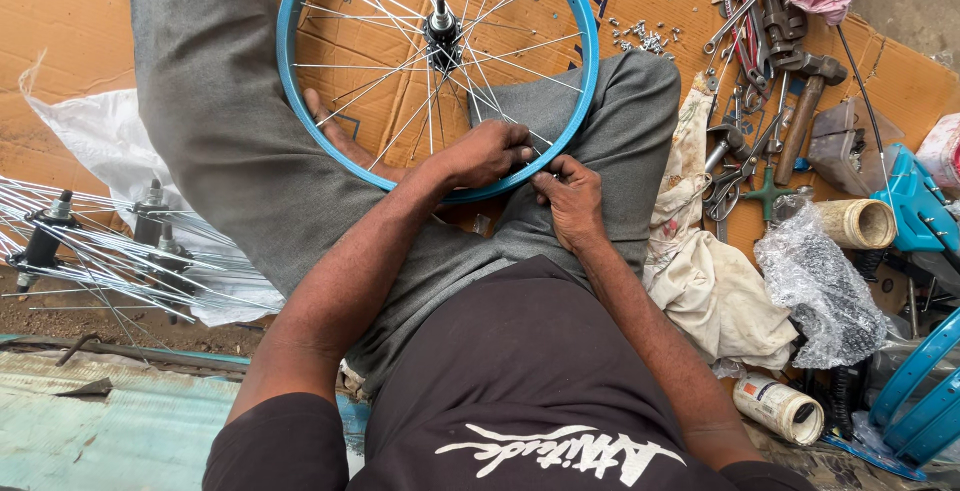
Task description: The person assembles a bicycle wheel by inserting spokes into the hub and threading them through the rim by hand.
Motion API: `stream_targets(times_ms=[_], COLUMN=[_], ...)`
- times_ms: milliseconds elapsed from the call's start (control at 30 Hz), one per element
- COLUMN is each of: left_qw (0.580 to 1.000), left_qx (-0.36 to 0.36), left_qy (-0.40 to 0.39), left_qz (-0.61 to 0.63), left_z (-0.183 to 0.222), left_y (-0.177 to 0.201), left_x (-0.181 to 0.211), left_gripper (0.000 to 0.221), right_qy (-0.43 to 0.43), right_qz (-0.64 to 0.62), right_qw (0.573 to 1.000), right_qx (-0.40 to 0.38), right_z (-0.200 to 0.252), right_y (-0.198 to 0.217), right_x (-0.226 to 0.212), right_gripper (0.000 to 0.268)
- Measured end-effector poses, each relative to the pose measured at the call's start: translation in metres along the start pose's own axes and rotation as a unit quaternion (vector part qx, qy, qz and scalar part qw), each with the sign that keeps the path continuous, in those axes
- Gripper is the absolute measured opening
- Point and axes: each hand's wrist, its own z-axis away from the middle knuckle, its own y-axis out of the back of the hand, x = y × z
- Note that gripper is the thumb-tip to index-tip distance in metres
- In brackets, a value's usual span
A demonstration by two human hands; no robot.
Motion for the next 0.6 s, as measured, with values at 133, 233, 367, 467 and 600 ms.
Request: stream_targets(times_ms=[133, 233, 367, 467, 600], left_qw=[1.000, 1.000, 1.000, 0.999, 0.999], left_qx=[0.005, 0.007, 0.002, -0.019, 0.004], left_qy=[-0.017, -0.017, 0.019, 0.044, 0.011], left_qz=[-0.005, -0.012, 0.008, 0.019, 0.042], left_z=[-0.005, -0.004, 0.002, 0.005, 0.005], left_y=[-0.001, -0.002, 0.002, 0.005, 0.012], left_x=[-0.005, -0.002, 0.008, 0.011, 0.010], left_gripper=[0.025, 0.025, 0.026, 0.026, 0.023], right_qy=[-0.011, 0.009, 0.002, 0.010, 0.015], right_qz=[-0.003, -0.010, 0.015, 0.006, -0.018], right_qw=[1.000, 1.000, 1.000, 1.000, 1.000], right_qx=[-0.001, -0.004, 0.012, 0.010, 0.007], right_z=[0.001, 0.000, -0.001, -0.002, -0.007], right_y=[0.000, -0.002, -0.004, -0.002, 0.000], right_x=[-0.002, -0.004, -0.005, -0.003, 0.000], right_gripper=[0.009, 0.009, 0.010, 0.011, 0.010])
